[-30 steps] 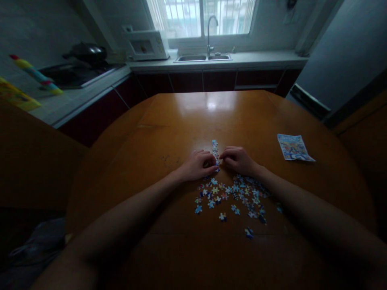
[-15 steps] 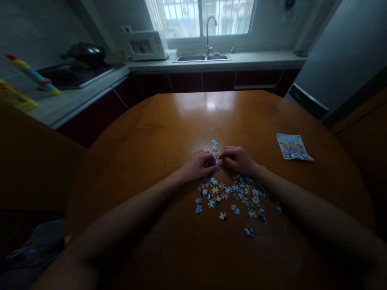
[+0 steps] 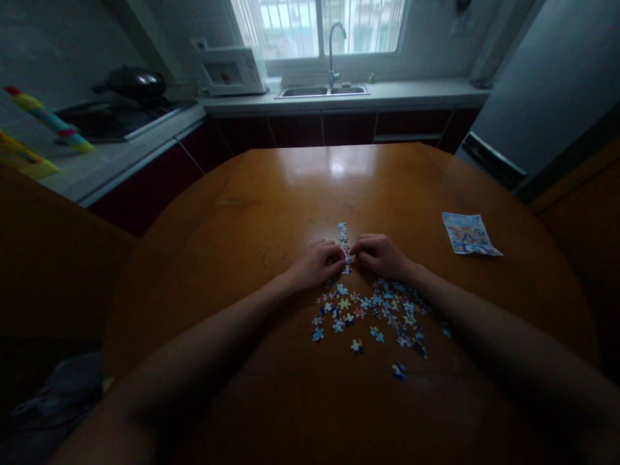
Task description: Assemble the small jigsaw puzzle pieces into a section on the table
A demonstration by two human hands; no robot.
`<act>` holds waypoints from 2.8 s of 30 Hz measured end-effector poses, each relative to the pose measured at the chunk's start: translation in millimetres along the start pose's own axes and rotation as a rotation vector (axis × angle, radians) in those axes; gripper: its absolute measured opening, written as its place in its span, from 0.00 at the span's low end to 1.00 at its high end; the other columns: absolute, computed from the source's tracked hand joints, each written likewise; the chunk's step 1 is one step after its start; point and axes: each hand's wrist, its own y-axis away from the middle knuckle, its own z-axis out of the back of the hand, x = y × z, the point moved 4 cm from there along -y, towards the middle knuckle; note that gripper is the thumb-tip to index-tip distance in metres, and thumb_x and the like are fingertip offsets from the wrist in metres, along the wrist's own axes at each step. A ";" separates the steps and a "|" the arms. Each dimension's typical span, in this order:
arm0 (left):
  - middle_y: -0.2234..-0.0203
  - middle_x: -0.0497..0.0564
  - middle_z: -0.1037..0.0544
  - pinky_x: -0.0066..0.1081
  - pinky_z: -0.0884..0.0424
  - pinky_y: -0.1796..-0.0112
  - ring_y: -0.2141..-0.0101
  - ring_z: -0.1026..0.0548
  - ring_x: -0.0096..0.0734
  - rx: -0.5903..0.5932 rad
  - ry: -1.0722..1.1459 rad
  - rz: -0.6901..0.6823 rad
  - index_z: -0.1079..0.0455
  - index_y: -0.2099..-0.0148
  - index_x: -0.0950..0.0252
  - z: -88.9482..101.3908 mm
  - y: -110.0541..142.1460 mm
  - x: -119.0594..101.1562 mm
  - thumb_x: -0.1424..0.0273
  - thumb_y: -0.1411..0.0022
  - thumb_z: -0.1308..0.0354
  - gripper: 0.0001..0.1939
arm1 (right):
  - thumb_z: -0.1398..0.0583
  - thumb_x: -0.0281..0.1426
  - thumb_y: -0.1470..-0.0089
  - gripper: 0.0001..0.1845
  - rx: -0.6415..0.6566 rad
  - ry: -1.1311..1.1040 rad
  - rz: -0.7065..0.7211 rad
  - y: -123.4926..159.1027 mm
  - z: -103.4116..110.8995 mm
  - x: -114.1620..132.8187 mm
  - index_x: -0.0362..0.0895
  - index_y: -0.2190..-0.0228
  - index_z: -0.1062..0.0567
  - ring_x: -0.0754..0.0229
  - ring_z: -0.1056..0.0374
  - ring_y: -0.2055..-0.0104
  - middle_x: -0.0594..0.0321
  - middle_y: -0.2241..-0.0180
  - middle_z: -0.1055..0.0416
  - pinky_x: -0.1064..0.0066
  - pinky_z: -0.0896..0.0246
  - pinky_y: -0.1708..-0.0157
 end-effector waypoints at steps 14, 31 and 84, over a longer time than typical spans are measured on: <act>0.70 0.47 0.23 0.33 0.37 0.62 0.66 0.29 0.32 0.002 0.056 -0.010 0.25 0.64 0.62 0.5 0.3 2.0 0.59 0.40 0.34 0.11 | 0.45 0.22 0.50 0.13 0.017 0.001 -0.007 -0.7 0.2 1.8 0.42 0.70 0.20 0.63 0.32 0.70 0.62 0.71 0.26 0.71 0.40 0.67; 0.70 0.47 0.22 0.32 0.36 0.61 0.66 0.28 0.31 0.000 0.061 -0.005 0.24 0.65 0.62 -0.3 -0.2 3.2 0.63 0.37 0.37 0.07 | 0.44 0.22 0.50 0.12 0.028 -0.004 -0.006 -0.9 -0.3 1.3 0.43 0.70 0.20 0.64 0.34 0.70 0.63 0.72 0.26 0.71 0.41 0.68; 0.68 0.49 0.22 0.34 0.37 0.60 0.64 0.28 0.33 0.028 -0.010 -0.017 0.26 0.63 0.62 2.5 0.4 0.9 0.64 0.31 0.43 0.10 | 0.37 0.22 0.52 0.06 0.690 0.739 -0.472 23.5 40.4 51.5 0.43 0.71 0.21 0.57 0.31 0.74 0.51 0.69 0.22 0.68 0.50 0.76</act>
